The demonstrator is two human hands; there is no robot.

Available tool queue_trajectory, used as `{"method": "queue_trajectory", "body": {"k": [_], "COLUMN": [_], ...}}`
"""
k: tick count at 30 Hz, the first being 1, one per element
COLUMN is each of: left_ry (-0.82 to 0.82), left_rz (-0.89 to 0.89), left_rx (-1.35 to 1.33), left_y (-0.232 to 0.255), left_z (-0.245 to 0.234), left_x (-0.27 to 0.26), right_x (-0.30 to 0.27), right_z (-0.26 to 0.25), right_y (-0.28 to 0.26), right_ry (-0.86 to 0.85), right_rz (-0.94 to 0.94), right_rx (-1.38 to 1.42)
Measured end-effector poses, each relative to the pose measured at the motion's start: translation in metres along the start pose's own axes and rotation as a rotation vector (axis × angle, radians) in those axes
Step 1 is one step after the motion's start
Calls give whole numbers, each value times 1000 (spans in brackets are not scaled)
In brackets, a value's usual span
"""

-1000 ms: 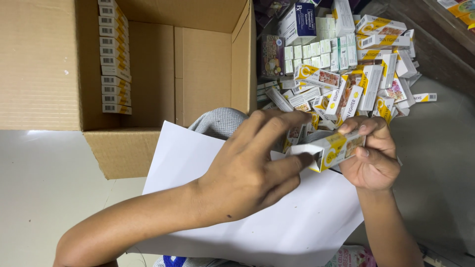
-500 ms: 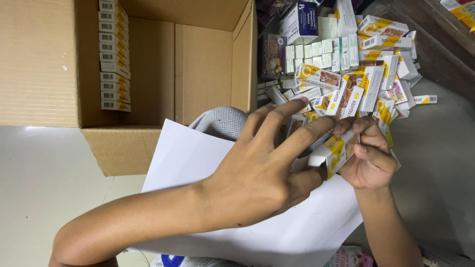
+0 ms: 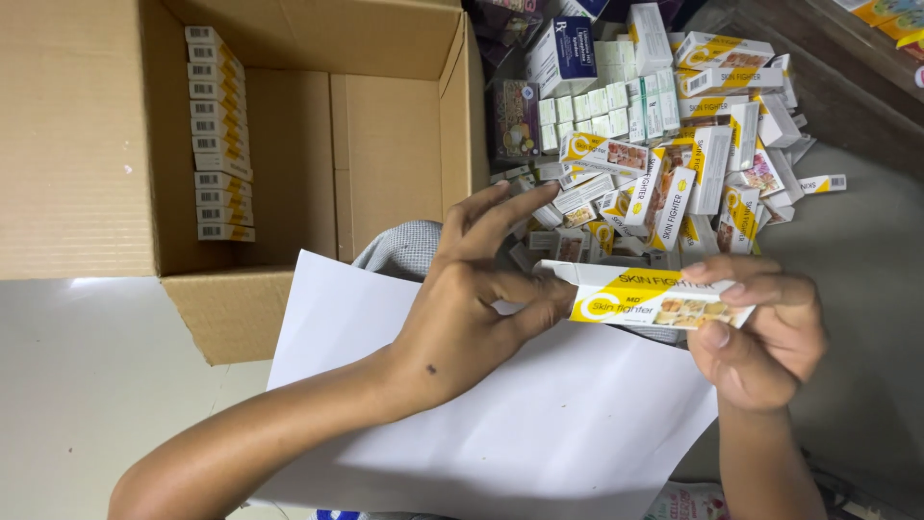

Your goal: The person sorts individual medicine cream boxes and packs them into a larger cardboard carton.

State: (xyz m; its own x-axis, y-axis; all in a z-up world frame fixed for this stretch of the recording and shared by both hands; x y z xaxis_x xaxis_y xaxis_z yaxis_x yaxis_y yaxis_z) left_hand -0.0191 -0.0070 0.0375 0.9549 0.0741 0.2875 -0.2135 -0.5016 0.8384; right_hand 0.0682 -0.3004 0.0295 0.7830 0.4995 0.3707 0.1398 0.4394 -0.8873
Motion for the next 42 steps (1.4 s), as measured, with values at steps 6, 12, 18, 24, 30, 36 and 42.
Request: {"method": "queue_trajectory", "body": {"k": [6, 12, 18, 24, 30, 36, 42], "left_ry": [9, -252, -229, -148, -92, 44, 65], "left_rz": [-28, -329, -298, -162, -185, -236, -196], "left_rx": [-30, -419, -434, -267, -334, -327, -379], "left_y": [1, -20, -13, -12, -8, 12, 7], "left_z": [0, 10, 8, 9, 14, 10, -6], "left_x": [2, 6, 9, 10, 4, -4, 0], "right_x": [-5, -14, -14, -14, -10, -7, -3], "right_z": [9, 13, 19, 27, 31, 34, 24], "right_y": [-2, 3, 2, -1, 1, 7, 5], "right_ry": [18, 29, 46, 55, 44, 155, 185], "right_rz": [-32, 15, 45, 73, 164, 246, 295], "right_rx": [-42, -49, -12, -21, 52, 220, 290]}}
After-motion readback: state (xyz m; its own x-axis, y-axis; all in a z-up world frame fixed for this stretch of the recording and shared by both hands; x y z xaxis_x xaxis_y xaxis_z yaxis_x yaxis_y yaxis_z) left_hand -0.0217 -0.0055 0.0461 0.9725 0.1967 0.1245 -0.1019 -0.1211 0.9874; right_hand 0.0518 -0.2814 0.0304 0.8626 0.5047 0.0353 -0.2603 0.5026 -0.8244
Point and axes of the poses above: each hand's wrist, its own x-axis towards the middle knuckle, its own z-axis out of the palm, y = z × x, the point moved 2 cm from there along x, towards the middle knuckle, and after that the axes turned 14 degrees about x, right-handed, at the moved point
